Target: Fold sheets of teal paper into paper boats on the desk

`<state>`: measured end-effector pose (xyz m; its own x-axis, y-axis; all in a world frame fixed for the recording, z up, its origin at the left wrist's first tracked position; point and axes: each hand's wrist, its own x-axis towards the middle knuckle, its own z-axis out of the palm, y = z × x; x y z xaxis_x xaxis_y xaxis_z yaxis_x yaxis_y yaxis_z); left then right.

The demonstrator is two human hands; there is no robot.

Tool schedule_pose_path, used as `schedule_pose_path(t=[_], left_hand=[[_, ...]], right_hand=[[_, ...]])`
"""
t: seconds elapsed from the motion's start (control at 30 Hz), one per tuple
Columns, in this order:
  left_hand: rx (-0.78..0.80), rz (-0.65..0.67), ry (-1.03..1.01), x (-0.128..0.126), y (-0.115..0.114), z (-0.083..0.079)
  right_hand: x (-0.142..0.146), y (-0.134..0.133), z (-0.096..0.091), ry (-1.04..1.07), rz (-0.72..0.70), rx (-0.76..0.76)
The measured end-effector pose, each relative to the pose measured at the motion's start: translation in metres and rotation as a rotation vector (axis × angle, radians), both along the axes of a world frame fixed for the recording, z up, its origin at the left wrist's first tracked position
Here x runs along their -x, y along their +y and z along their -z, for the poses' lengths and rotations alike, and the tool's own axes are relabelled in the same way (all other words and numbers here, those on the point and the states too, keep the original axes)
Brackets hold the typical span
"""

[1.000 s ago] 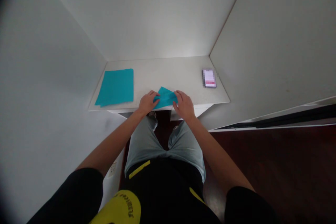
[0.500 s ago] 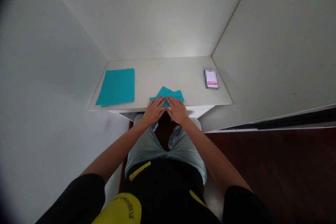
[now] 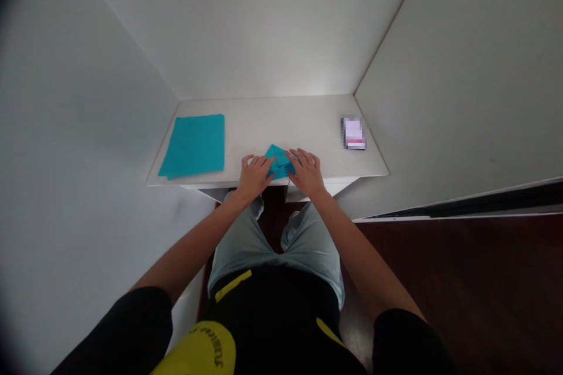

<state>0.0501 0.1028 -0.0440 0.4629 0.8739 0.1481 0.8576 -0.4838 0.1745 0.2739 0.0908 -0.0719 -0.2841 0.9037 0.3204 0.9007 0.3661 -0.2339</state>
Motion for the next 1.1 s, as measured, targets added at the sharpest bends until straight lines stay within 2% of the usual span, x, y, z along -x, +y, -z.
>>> schedule_pose_path(t=[0.13,0.27,0.5,0.73,0.9,1.1], left_hand=[[0.028,0.063,-0.002,0.001,-0.005,0.007],[0.069,0.111,-0.017,0.001,-0.005,0.014],[0.125,0.056,-0.021,0.005,-0.004,0.014],[0.161,0.028,-0.050,0.012,-0.005,0.015],[0.111,0.066,0.001,0.009,-0.004,0.018],[0.107,0.063,-0.052,0.008,0.001,0.021]], right_hand=[[-0.002,0.001,-0.003,-0.023,-0.029,0.040],[-0.004,0.011,-0.004,-0.072,-0.131,0.097],[0.001,0.019,-0.003,-0.183,-0.224,0.164],[0.001,0.014,-0.001,-0.213,-0.245,0.164],[-0.001,0.014,0.001,-0.181,-0.249,0.178],[-0.004,0.024,-0.003,-0.106,-0.235,0.233]])
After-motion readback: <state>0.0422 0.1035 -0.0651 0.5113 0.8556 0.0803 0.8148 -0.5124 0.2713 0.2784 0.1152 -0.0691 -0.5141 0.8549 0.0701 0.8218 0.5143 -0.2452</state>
